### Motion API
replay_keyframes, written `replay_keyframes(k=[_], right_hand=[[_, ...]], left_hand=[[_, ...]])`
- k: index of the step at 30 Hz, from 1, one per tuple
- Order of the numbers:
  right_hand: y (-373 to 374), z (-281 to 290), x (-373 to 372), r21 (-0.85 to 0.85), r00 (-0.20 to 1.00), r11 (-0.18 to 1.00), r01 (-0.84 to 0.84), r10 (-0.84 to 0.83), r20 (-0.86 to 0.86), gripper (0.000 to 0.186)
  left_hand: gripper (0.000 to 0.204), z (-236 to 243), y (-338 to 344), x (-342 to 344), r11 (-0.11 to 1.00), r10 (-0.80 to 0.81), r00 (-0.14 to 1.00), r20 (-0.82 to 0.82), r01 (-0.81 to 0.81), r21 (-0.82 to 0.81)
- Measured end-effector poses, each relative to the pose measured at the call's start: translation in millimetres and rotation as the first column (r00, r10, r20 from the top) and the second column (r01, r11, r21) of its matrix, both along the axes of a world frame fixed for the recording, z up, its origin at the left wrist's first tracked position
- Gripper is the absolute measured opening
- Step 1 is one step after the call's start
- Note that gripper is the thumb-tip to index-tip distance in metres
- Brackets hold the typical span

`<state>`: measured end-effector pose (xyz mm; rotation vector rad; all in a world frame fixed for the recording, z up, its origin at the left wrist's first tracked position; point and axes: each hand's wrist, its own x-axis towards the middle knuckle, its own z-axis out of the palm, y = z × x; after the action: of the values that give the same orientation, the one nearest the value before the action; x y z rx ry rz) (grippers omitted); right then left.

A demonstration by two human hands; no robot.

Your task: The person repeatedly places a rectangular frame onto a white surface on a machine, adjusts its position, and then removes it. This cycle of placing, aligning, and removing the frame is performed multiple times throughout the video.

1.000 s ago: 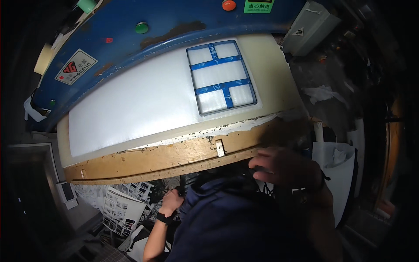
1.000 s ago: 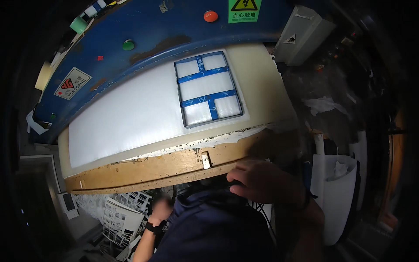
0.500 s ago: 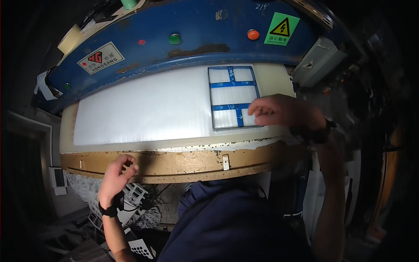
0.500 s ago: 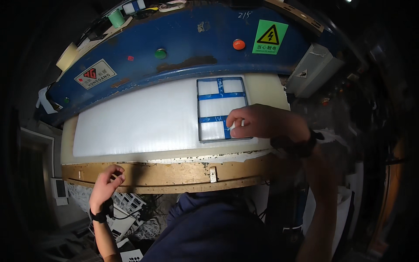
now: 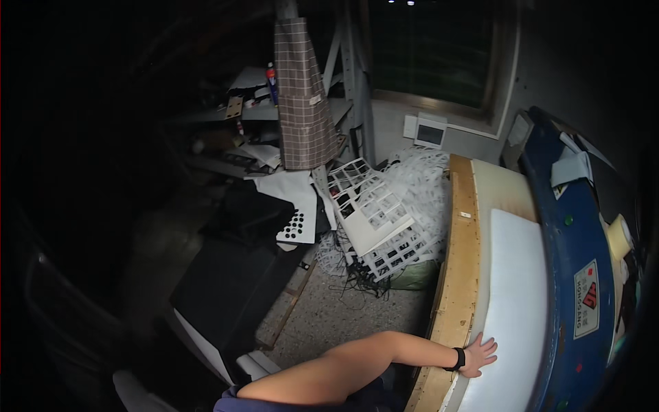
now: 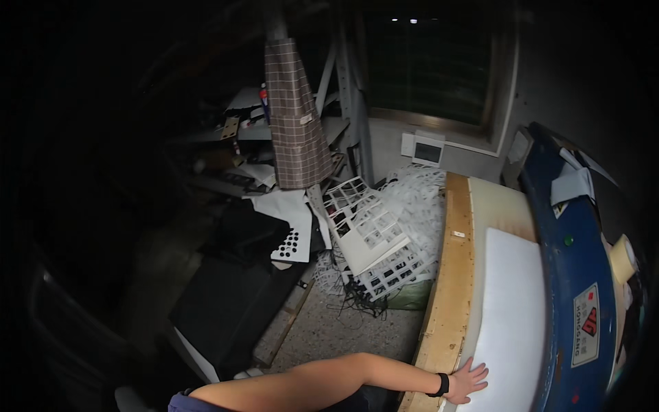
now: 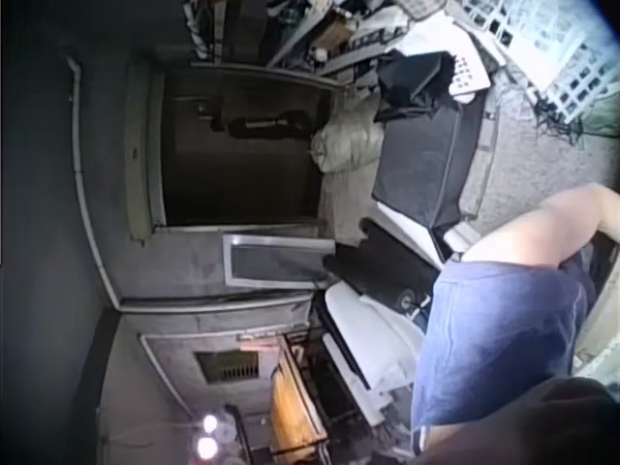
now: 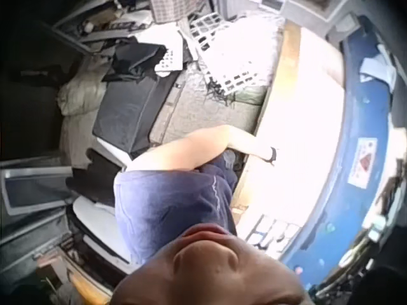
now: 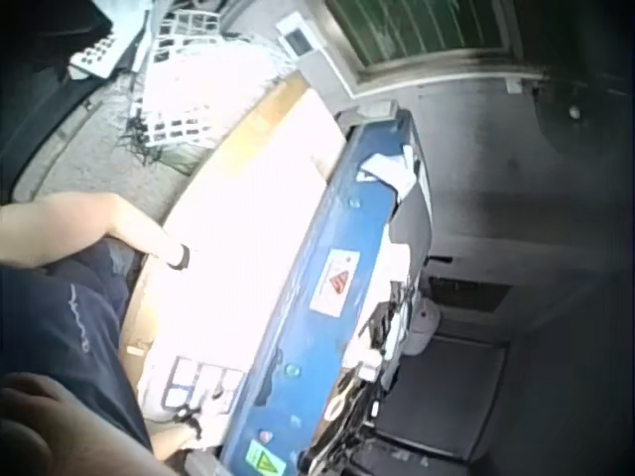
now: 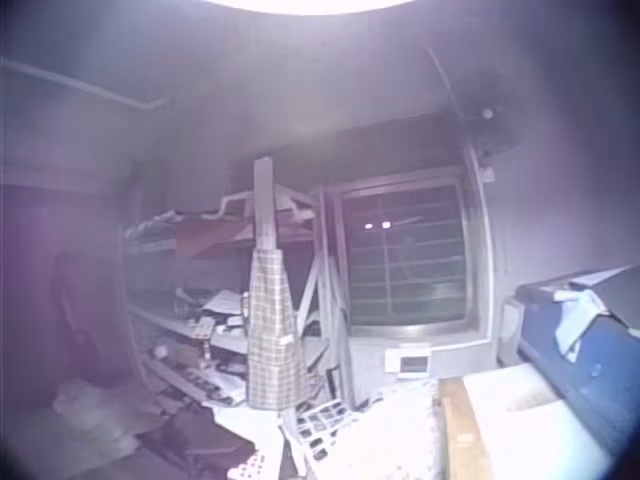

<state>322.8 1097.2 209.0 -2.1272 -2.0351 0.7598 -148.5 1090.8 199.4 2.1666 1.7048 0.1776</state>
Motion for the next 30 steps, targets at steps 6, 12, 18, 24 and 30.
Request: replay_keyframes(k=[6, 12, 18, 24, 30], right_hand=[[37.4, -32.1, 23.3, -0.088, 1.000, 0.996, 0.020, -0.020, -0.007, 0.102], [-9.7, -73.2, 102.4, -0.091, 0.983, 0.990, 0.112, -0.124, -0.135, 0.107], [-21.5, 14.0, -1.2, -0.022, 0.999, 0.999, -0.032, 0.032, 0.005, 0.070], [-36.6, 31.1, -9.1, -0.158, 0.980, 0.969, 0.188, -0.175, 0.095, 0.071], [-47.9, 42.7, -23.6, -0.189, 0.971, 0.953, 0.239, -0.229, 0.073, 0.075]], left_hand=[[0.079, 13.8, -9.9, 1.3, 0.999, 0.035, 0.999, 0.025, -0.035, -0.008], [0.070, 25.0, 13.9, 32.6, 0.998, 0.066, 0.979, -0.192, -0.067, 0.004], [0.096, 30.5, 32.5, 16.9, 0.978, -0.132, 0.973, -0.191, 0.097, -0.182], [0.101, 41.1, 35.8, 46.3, 0.956, -0.202, 0.916, -0.345, 0.108, -0.273], [0.099, 25.2, 28.0, 37.5, 0.979, -0.159, 0.934, -0.320, 0.108, -0.173]])
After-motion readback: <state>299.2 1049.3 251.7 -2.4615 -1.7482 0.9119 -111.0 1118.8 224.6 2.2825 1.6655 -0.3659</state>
